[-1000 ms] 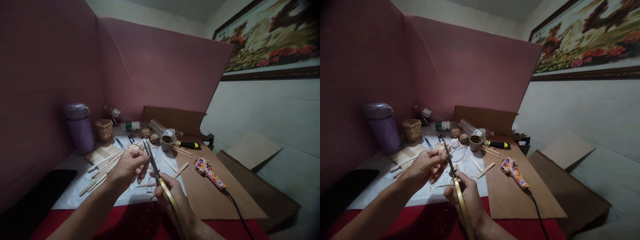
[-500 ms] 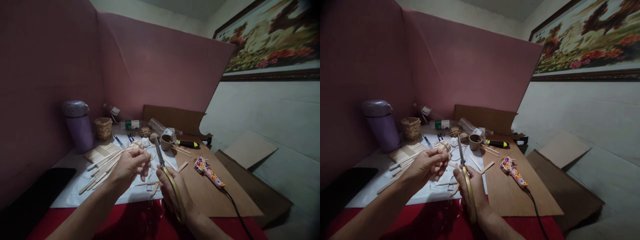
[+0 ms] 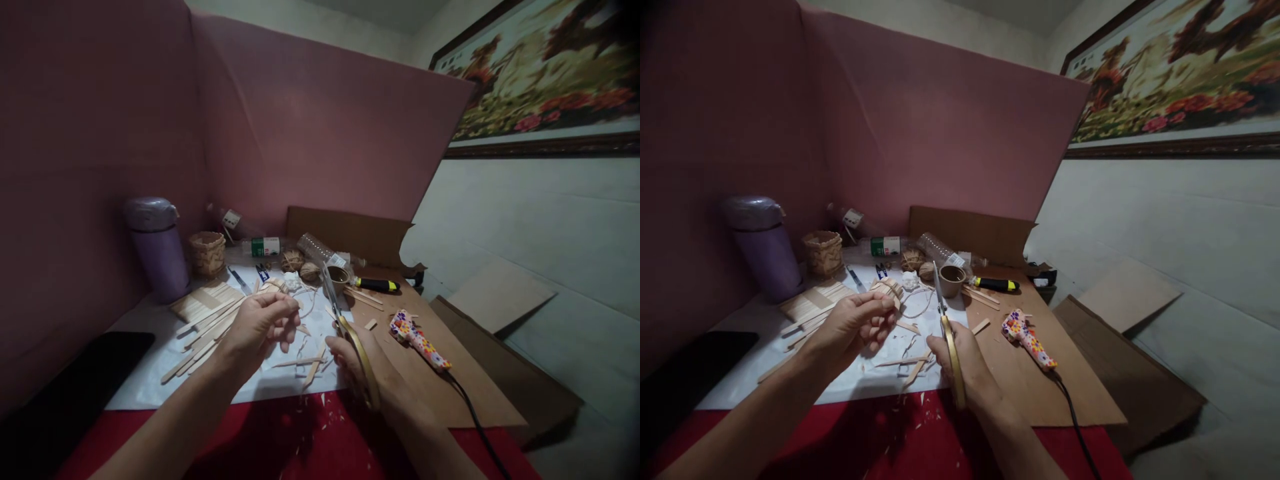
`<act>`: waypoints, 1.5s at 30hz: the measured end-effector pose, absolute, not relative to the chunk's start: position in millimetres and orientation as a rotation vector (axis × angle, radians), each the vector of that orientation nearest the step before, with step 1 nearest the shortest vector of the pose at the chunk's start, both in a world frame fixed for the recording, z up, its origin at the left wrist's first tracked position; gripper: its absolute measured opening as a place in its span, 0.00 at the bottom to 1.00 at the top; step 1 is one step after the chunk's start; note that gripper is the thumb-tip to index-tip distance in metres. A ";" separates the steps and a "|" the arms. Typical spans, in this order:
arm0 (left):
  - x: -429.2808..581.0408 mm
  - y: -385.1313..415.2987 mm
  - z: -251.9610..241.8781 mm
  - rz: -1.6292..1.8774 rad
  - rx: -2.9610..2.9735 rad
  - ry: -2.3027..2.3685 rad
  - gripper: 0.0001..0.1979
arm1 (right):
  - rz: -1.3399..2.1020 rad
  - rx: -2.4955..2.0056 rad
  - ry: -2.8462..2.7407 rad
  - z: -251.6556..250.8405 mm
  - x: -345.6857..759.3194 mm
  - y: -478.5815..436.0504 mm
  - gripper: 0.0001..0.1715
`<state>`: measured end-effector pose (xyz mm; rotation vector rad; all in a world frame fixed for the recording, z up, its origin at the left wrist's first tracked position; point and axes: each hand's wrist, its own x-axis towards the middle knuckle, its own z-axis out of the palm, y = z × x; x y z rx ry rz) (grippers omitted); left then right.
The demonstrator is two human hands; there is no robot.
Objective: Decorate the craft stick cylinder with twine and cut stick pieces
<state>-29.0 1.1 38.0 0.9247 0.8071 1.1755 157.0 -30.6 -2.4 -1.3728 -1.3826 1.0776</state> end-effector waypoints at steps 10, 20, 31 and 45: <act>-32.7 4.2 41.6 1.299 0.906 0.874 0.13 | 0.591 -1.809 -1.796 -3.5 161.3 -14.9 0.08; -18.1 -5.4 26.1 0.876 1.245 0.878 0.11 | 0.147 -1.851 -2.154 20.9 142.4 -23.0 0.12; -18.1 -3.6 18.4 0.936 1.187 0.766 0.15 | 1.095 -1.130 -1.437 29.6 130.5 -13.5 0.10; -66.6 41.0 14.2 0.932 1.897 1.852 0.14 | 1.188 -1.067 -1.189 -0.6 115.4 25.5 0.10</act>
